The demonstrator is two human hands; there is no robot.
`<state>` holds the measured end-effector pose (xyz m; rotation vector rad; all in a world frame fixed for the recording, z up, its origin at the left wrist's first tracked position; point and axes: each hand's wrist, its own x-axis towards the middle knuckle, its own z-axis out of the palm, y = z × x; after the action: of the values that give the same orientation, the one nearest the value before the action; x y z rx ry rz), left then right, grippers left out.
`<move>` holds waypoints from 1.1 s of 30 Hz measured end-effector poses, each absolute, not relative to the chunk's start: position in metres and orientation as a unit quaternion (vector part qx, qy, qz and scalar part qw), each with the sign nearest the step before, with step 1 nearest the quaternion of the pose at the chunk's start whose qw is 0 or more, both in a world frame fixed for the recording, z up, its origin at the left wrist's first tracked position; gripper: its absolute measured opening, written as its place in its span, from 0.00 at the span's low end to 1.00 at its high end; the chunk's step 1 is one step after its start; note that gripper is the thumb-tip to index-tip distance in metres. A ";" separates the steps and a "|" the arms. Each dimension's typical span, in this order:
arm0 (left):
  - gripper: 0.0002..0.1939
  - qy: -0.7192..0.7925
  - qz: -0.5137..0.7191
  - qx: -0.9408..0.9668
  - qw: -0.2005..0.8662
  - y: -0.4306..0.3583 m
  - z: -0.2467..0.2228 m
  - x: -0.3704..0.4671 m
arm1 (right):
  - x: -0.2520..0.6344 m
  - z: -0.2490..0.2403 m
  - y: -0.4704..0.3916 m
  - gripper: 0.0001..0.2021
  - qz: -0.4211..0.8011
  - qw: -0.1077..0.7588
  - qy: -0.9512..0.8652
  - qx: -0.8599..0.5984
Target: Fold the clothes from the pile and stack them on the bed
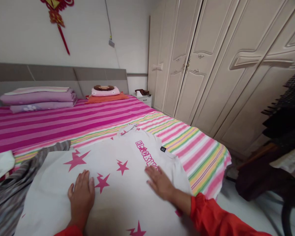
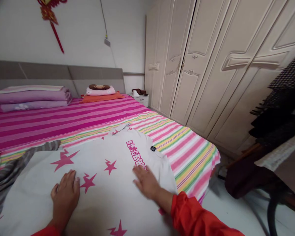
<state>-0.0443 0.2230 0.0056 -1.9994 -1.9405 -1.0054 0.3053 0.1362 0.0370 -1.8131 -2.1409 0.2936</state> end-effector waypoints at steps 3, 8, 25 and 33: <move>0.26 -0.656 -0.344 -0.664 0.099 0.222 0.007 -0.044 | 0.354 0.046 0.137 0.27 0.073 0.153 -0.665 -0.728; 0.25 -0.676 -0.312 -0.663 0.073 0.216 0.014 -0.041 | 0.382 0.027 0.132 0.29 0.004 0.159 -0.554 -0.817; 0.26 -0.562 -0.197 -0.802 -0.036 0.177 0.013 0.086 | 0.364 -0.002 0.113 0.26 -0.106 0.253 -0.563 -0.780; 0.28 -0.768 -0.196 -0.609 0.019 0.161 0.048 -0.078 | 0.360 0.003 0.112 0.25 -0.094 0.266 -0.556 -0.782</move>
<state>-0.0776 0.1605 0.0476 -1.8901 -2.3842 -0.6078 0.3604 0.1120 0.0029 -2.1123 -1.5005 -0.2538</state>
